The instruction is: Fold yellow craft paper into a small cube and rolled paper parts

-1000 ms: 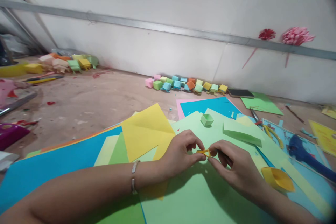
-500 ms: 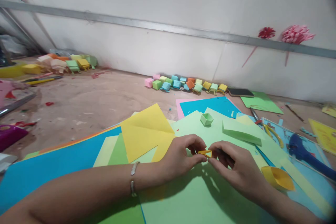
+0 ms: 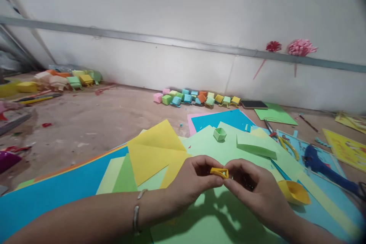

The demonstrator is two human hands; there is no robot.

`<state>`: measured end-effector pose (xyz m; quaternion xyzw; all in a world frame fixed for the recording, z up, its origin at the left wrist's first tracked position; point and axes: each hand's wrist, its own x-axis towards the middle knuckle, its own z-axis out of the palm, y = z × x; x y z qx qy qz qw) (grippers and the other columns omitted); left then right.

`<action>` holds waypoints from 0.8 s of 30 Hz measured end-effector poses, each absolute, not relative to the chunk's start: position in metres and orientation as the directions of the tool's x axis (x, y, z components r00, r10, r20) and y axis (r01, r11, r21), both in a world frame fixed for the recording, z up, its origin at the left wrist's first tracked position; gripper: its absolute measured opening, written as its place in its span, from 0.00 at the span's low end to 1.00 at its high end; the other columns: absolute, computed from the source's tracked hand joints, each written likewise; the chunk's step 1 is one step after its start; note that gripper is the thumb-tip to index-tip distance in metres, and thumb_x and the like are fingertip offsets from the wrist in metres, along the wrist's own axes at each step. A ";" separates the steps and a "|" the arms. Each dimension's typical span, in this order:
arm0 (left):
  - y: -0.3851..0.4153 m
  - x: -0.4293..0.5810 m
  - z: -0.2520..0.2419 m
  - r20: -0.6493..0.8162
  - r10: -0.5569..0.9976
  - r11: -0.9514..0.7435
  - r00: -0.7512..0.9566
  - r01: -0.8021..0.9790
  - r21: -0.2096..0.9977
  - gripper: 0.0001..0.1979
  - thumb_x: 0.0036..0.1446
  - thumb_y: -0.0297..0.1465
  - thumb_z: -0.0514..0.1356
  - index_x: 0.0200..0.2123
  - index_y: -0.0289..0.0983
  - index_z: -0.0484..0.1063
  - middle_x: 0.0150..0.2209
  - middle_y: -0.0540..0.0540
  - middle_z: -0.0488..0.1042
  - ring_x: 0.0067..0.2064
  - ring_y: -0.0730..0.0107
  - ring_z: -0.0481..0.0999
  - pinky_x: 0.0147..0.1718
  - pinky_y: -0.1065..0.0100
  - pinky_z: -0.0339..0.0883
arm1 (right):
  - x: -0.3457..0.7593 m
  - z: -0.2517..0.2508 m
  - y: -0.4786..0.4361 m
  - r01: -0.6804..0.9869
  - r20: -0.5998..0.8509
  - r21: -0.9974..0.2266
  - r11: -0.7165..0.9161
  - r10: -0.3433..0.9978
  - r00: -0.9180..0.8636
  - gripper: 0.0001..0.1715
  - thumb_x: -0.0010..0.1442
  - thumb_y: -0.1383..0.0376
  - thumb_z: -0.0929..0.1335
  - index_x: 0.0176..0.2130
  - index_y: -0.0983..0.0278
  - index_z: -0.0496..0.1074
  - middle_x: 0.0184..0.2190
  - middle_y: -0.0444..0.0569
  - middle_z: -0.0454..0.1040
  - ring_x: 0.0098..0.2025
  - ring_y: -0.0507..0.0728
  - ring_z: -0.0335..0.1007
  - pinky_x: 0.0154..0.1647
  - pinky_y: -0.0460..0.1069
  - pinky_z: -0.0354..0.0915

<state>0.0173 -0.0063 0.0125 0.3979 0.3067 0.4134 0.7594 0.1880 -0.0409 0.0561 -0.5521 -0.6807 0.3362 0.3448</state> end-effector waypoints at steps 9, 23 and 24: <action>-0.002 0.018 0.014 -0.151 0.893 0.310 0.425 -0.334 0.890 0.14 0.36 0.33 0.75 0.26 0.35 0.76 0.25 0.50 0.77 0.27 0.77 0.70 0.29 0.73 0.63 | 0.187 0.052 -0.043 0.454 0.095 -0.876 0.162 0.981 -0.166 0.13 0.58 0.59 0.67 0.42 0.63 0.72 0.28 0.46 0.73 0.25 0.51 0.63 0.25 0.46 0.63; -0.008 0.018 0.012 -0.229 0.872 0.338 0.432 -0.194 0.921 0.17 0.38 0.38 0.75 0.28 0.34 0.76 0.37 0.40 0.82 0.40 0.57 0.81 0.40 0.59 0.75 | 0.351 0.049 -0.063 0.803 0.233 -0.548 -0.235 0.879 0.417 0.20 0.56 0.57 0.65 0.44 0.67 0.71 0.26 0.48 0.73 0.27 0.56 0.69 0.27 0.49 0.66; -0.008 0.018 0.012 -0.238 0.867 0.349 0.437 -0.195 0.917 0.18 0.37 0.39 0.75 0.28 0.34 0.75 0.37 0.40 0.82 0.40 0.57 0.81 0.39 0.60 0.76 | 0.353 0.042 -0.061 0.812 0.247 -0.535 -0.234 0.875 0.415 0.19 0.55 0.58 0.66 0.43 0.67 0.72 0.29 0.50 0.74 0.31 0.59 0.71 0.31 0.52 0.68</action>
